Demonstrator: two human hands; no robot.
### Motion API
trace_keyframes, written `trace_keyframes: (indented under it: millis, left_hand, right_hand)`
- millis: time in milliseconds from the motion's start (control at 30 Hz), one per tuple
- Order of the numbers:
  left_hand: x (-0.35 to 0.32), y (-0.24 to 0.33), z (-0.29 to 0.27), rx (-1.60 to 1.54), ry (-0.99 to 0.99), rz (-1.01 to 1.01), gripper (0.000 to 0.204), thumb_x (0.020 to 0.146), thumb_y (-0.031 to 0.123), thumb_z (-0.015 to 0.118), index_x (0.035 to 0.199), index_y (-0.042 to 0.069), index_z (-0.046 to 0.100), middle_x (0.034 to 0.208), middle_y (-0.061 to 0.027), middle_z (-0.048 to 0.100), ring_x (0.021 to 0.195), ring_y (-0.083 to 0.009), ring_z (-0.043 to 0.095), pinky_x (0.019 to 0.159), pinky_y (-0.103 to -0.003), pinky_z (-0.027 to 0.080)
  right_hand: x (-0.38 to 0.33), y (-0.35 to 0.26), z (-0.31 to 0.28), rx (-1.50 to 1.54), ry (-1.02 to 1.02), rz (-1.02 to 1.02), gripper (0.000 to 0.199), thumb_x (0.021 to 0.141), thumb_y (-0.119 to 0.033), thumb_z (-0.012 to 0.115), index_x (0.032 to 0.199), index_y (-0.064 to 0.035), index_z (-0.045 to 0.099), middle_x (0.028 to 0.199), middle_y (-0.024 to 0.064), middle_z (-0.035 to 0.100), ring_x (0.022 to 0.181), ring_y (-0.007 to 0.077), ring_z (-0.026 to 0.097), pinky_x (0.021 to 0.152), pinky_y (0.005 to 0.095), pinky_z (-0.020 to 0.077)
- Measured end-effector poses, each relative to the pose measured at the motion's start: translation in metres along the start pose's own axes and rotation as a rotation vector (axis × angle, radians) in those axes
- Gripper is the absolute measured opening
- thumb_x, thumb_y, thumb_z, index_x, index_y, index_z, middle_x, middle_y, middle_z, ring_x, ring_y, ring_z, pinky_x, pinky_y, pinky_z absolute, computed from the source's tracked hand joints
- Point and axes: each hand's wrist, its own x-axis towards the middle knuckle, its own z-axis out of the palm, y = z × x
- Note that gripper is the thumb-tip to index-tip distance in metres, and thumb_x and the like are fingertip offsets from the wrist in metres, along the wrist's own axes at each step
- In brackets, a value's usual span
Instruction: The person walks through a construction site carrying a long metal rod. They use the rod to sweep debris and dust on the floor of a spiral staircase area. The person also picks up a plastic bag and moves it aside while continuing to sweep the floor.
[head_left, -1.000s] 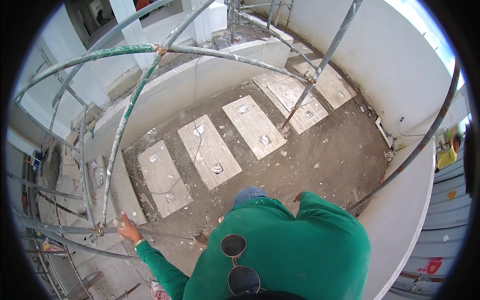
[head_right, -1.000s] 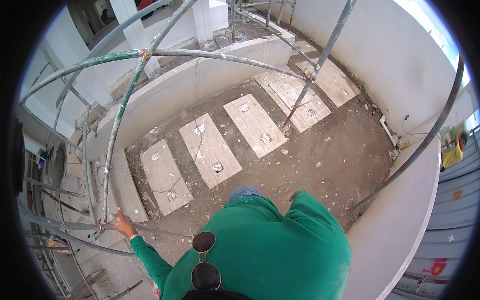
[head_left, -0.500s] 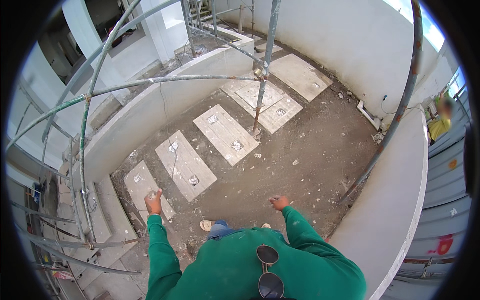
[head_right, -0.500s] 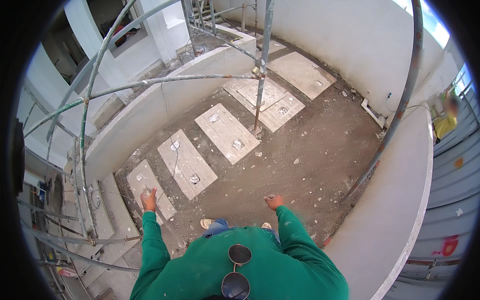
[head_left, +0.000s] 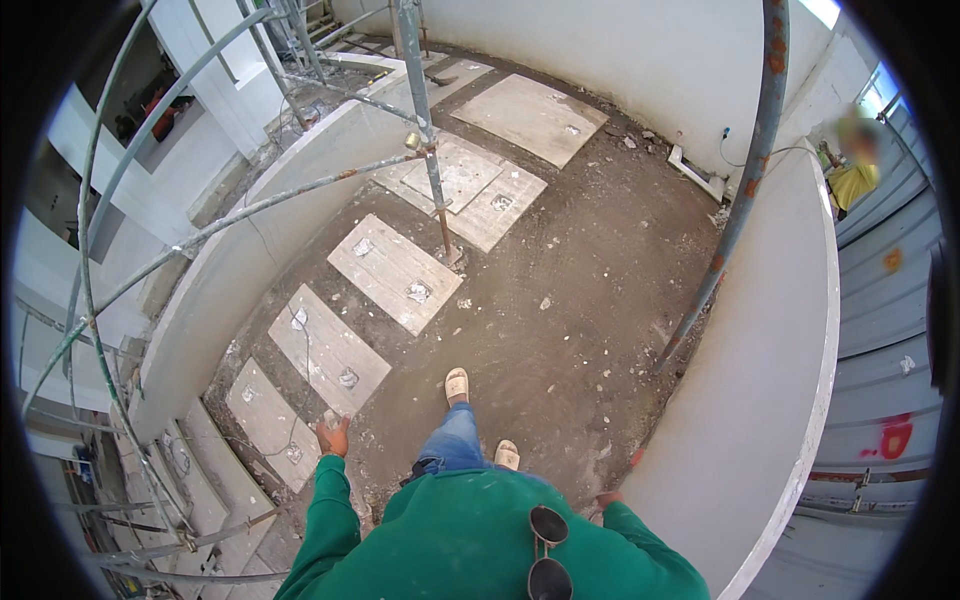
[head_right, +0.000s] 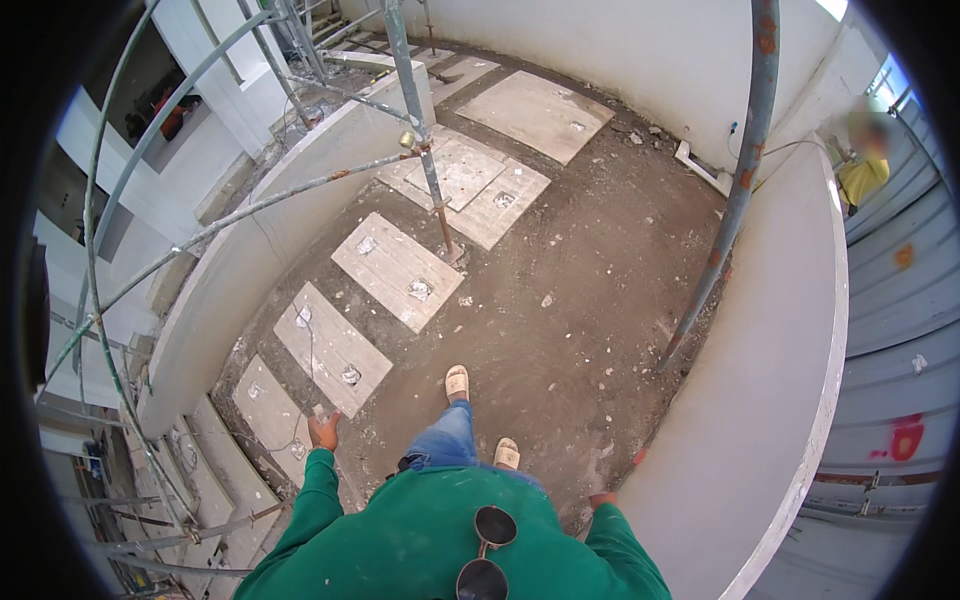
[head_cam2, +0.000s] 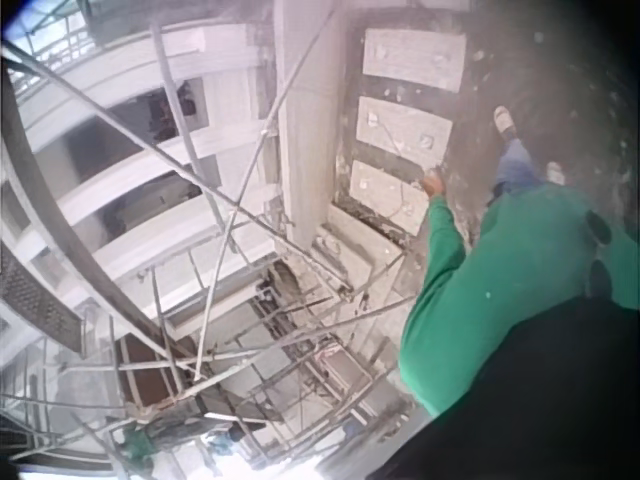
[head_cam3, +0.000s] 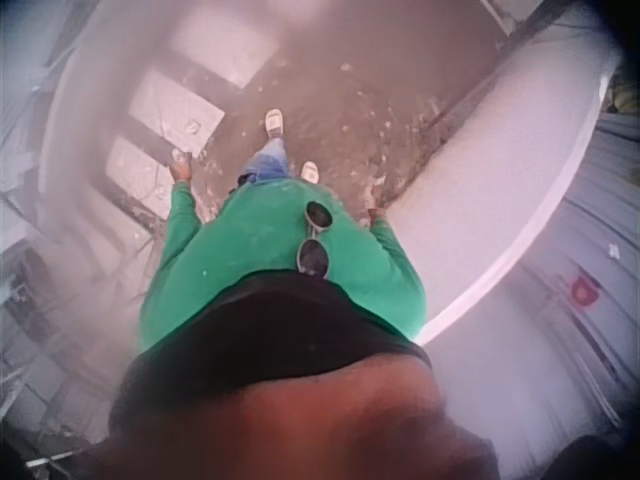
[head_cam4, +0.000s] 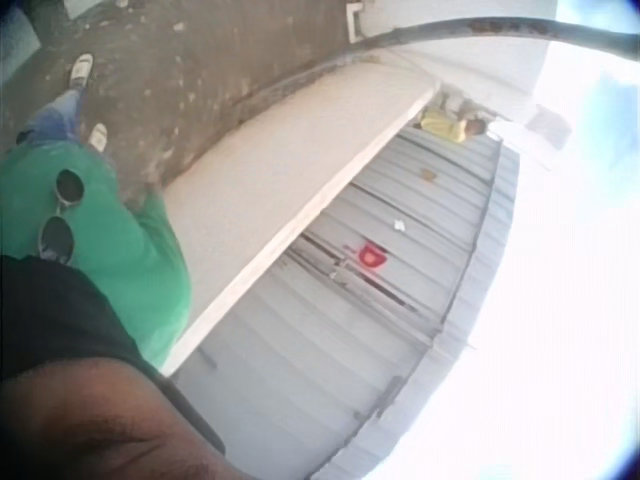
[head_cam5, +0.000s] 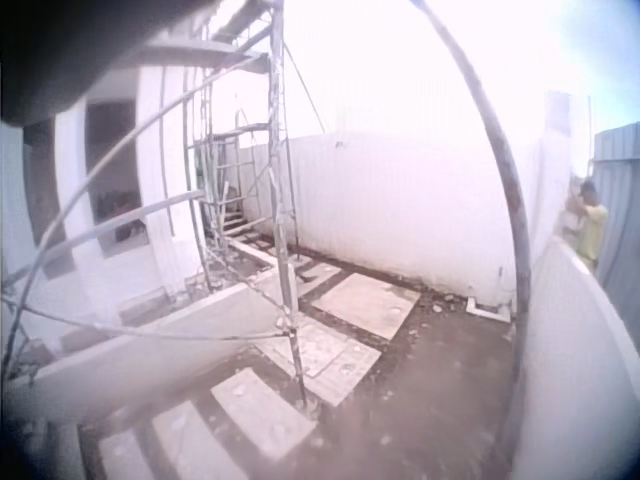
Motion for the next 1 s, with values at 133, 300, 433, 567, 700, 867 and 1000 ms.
trace_keyframes:
  millis: [133,300,433,567,700,867,1000]
  left_hand:
    - [0.053,-0.012,0.055,0.163,-0.095,-0.026,0.049,0.074,0.036,0.080,0.089,-0.008,0.063,0.086,-0.0212,0.066,0.078,-0.0330,0.063,0.075,-0.044,0.049]
    - [0.128,0.104,0.125,0.201,-0.522,-0.031,0.060,0.070,0.047,0.080,0.087,-0.007,0.060,0.097,-0.0250,0.065,0.085,-0.0328,0.064,0.078,-0.043,0.050]
    - [0.185,0.176,0.208,0.168,-0.684,-0.085,0.078,0.068,0.051,0.079,0.108,-0.012,0.057,0.107,-0.0288,0.062,0.100,-0.0392,0.061,0.085,-0.043,0.048]
    - [0.268,0.139,0.271,0.257,-0.586,0.316,0.015,0.084,0.018,0.063,0.095,0.018,0.075,0.098,-0.0247,0.062,0.088,-0.0366,0.062,0.083,-0.041,0.051]
    - [0.321,0.288,0.262,0.302,-0.514,0.366,0.045,0.072,0.027,0.072,0.104,-0.004,0.062,0.099,-0.0246,0.063,0.091,-0.0368,0.060,0.084,-0.043,0.048]
    - [0.378,0.402,0.291,-0.084,-0.306,0.049,0.046,0.069,0.022,0.074,0.101,-0.006,0.057,0.085,-0.0163,0.064,0.075,-0.0289,0.060,0.071,-0.040,0.049]
    - [0.420,0.505,0.352,-0.200,-0.273,0.057,0.034,0.069,0.016,0.074,0.095,0.000,0.058,0.074,-0.0086,0.061,0.057,-0.0182,0.056,0.052,-0.033,0.045]
  right_hand:
    - [-0.028,-0.063,-0.025,0.434,-0.138,0.185,0.033,0.091,-0.033,0.062,0.105,-0.0046,0.070,0.075,0.0095,0.072,0.049,0.0213,0.066,0.050,0.0348,0.0547]
    - [-0.044,-0.186,-0.104,0.672,-0.135,0.245,0.026,0.090,-0.026,0.064,0.102,-0.0048,0.071,0.085,0.0082,0.073,0.054,0.0197,0.067,0.050,0.0358,0.0546]
    - [0.010,-0.175,-0.127,0.416,0.179,-0.225,0.027,0.090,-0.022,0.064,0.110,-0.0044,0.068,0.090,0.0066,0.072,0.060,0.0229,0.068,0.050,0.0379,0.0540]
    - [0.052,-0.165,-0.149,0.197,0.190,-0.285,0.032,0.088,-0.024,0.065,0.114,-0.0046,0.065,0.090,0.0107,0.071,0.062,0.0266,0.069,0.048,0.0411,0.0530]
    - [0.014,-0.245,-0.157,0.799,-0.037,0.317,0.032,0.088,-0.027,0.065,0.110,-0.0042,0.066,0.088,0.0131,0.071,0.064,0.0305,0.069,0.047,0.0442,0.0531]
    - [0.059,-0.241,-0.207,0.303,-0.153,-0.084,0.031,0.090,-0.030,0.063,0.109,-0.0051,0.067,0.090,0.0166,0.070,0.071,0.0309,0.070,0.050,0.0463,0.0541]
    - [0.146,-0.327,-0.343,0.488,-0.160,0.283,0.035,0.089,-0.034,0.063,0.113,-0.0082,0.068,0.097,0.0148,0.071,0.082,0.0300,0.070,0.067,0.0421,0.0553]
